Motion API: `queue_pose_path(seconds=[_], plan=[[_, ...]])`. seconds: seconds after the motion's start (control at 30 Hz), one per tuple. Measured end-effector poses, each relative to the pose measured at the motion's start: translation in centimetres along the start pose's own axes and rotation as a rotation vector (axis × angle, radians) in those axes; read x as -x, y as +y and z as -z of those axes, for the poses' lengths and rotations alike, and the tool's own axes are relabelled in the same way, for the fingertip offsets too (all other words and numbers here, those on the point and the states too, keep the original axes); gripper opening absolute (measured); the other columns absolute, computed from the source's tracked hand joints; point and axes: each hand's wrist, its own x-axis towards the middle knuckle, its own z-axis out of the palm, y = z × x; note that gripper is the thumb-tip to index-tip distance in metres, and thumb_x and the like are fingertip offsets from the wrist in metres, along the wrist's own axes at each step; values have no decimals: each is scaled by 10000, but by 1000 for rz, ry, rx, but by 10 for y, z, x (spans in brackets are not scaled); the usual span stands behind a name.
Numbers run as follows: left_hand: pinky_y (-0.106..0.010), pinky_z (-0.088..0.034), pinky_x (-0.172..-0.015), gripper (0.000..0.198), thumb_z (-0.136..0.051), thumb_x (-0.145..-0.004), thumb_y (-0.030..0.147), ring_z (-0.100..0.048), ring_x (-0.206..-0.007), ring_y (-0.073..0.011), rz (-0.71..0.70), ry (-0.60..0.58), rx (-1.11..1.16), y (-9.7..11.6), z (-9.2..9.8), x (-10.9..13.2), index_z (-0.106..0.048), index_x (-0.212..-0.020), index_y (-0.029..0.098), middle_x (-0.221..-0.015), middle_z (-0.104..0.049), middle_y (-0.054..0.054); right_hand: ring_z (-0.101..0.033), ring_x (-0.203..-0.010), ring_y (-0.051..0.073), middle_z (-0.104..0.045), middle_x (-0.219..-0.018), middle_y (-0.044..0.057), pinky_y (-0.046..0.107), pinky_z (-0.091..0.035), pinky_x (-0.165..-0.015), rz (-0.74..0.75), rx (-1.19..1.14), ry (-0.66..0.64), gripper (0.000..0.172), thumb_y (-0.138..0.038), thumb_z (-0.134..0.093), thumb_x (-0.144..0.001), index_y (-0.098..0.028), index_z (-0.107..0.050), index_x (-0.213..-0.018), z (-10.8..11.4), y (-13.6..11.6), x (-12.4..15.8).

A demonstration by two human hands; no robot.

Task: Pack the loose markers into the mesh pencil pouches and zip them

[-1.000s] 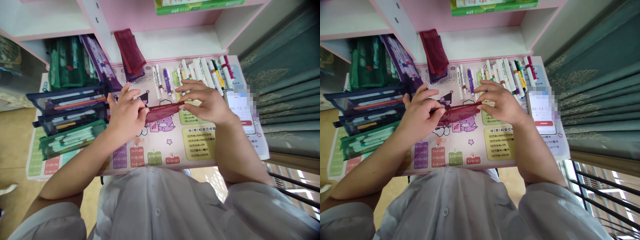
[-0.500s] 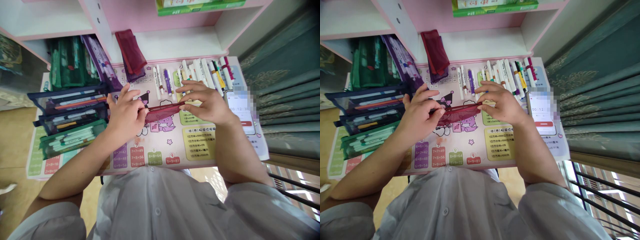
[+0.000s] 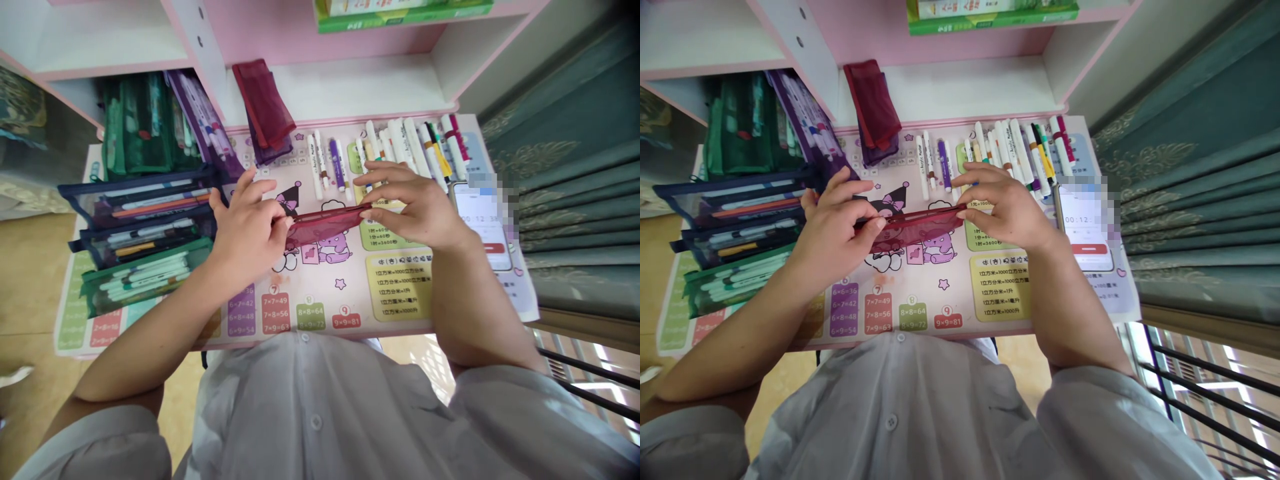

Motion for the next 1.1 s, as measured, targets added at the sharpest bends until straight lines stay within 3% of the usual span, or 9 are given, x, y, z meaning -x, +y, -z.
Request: queue_pose_path(seconds=[1.1], plan=[[-730, -183, -1194, 168, -572, -901, 269, -339, -1493, -375, 46, -16, -12, -9, 7, 6, -656, -760, 233, -1420, -601, -27, -584, -1312, 318, -732, -1183, -19, 598, -447, -1133, 39, 19, 24, 76, -272, -727, -829, -317, -746, -887, 0, -3, 0]])
